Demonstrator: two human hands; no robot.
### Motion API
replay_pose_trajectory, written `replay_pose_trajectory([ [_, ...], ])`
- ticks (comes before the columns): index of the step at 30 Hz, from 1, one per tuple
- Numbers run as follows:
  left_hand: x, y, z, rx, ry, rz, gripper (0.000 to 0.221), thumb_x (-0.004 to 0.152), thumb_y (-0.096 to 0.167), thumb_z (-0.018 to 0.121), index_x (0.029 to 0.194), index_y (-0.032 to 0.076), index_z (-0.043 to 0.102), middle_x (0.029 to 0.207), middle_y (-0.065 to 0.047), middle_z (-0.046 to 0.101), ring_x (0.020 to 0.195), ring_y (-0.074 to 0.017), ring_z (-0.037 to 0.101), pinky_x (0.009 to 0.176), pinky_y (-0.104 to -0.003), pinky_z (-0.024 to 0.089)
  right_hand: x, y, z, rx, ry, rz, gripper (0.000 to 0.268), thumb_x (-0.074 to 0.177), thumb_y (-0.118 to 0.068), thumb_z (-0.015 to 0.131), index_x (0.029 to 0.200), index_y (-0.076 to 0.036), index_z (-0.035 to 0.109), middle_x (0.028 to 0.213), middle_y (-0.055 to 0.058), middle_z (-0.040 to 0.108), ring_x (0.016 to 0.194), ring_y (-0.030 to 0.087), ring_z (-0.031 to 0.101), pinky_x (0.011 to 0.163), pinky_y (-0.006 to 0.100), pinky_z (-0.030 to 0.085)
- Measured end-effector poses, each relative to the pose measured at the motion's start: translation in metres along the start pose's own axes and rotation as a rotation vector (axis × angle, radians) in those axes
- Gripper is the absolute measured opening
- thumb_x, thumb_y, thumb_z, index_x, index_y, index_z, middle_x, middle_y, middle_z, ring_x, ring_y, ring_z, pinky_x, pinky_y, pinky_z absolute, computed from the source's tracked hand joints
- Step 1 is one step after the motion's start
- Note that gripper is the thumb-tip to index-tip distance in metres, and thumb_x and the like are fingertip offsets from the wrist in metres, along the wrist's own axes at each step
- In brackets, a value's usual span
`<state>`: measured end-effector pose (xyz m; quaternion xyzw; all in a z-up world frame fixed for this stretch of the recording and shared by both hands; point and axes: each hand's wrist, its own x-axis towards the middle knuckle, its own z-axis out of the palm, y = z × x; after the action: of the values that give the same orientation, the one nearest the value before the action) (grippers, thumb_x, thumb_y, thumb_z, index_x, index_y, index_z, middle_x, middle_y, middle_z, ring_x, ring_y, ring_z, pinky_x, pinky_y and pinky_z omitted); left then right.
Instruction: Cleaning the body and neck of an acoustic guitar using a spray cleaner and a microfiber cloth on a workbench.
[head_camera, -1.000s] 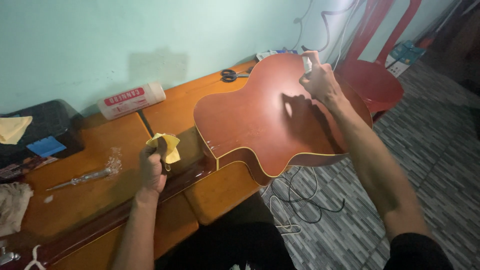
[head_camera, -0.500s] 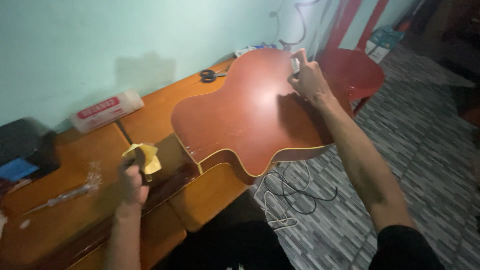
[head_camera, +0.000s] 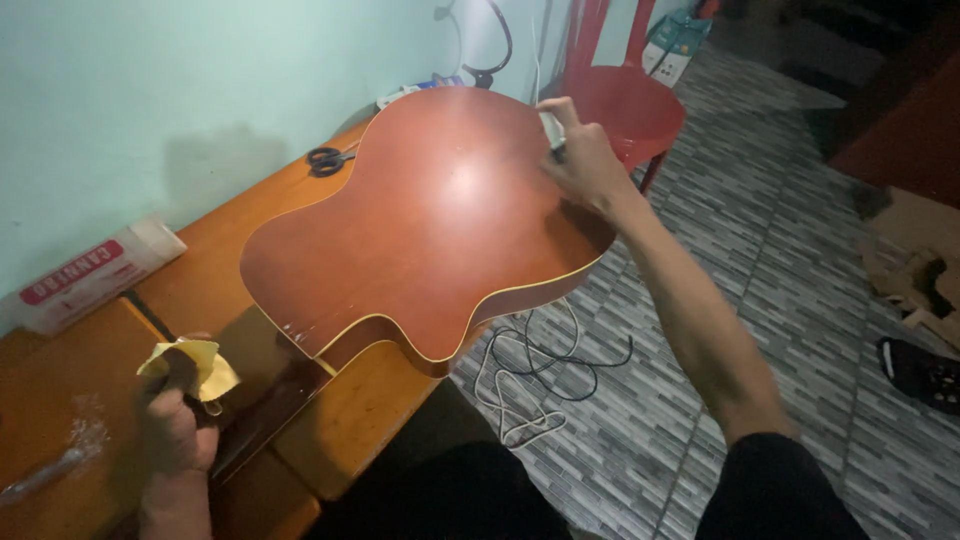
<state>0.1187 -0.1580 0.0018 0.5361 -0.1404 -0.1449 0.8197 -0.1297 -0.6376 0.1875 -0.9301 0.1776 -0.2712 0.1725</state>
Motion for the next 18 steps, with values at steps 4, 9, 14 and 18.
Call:
replay_pose_trajectory([
  [4,-0.002,0.003,0.001,0.036,0.009,0.004,0.036,0.102,0.046,0.067,0.111,0.011,0.07,0.107,-0.002,0.07,0.093,-0.0118,0.064,0.081,-0.023,0.052,-0.032,0.006,-0.014,0.009,-0.014,-0.019,0.061,0.088,0.008,0.073,0.138,-0.009,0.042,0.088,0.025,0.069,0.065,0.028,0.068,0.052,0.031,0.054],
  [9,-0.006,0.008,0.01,0.038,0.003,0.027,0.034,0.1,0.044,0.069,0.108,0.011,0.071,0.101,0.0,0.069,0.087,-0.0105,0.064,0.075,-0.022,0.051,-0.07,-0.006,-0.028,-0.056,-0.123,0.037,0.049,0.092,0.0,0.063,0.135,-0.011,0.041,0.082,0.012,0.055,0.062,0.023,0.048,0.059,0.037,0.036],
  [14,-0.008,0.012,0.012,0.054,0.0,0.036,0.034,0.098,0.043,0.071,0.106,0.011,0.07,0.107,-0.001,0.07,0.095,-0.0121,0.065,0.082,-0.024,0.051,-0.092,-0.024,-0.029,-0.006,-0.22,0.055,0.054,0.091,0.002,0.063,0.139,-0.012,0.043,0.07,0.007,0.053,0.055,0.017,0.046,0.051,0.033,0.035],
  [18,-0.009,0.013,0.011,0.068,-0.013,0.03,0.035,0.096,0.044,0.072,0.108,0.011,0.071,0.103,0.0,0.069,0.09,-0.0117,0.063,0.077,-0.023,0.049,-0.101,-0.02,-0.017,-0.032,-0.175,0.037,0.05,0.092,-0.002,0.066,0.137,-0.008,0.044,0.07,0.006,0.048,0.053,0.016,0.043,0.047,0.031,0.033],
])
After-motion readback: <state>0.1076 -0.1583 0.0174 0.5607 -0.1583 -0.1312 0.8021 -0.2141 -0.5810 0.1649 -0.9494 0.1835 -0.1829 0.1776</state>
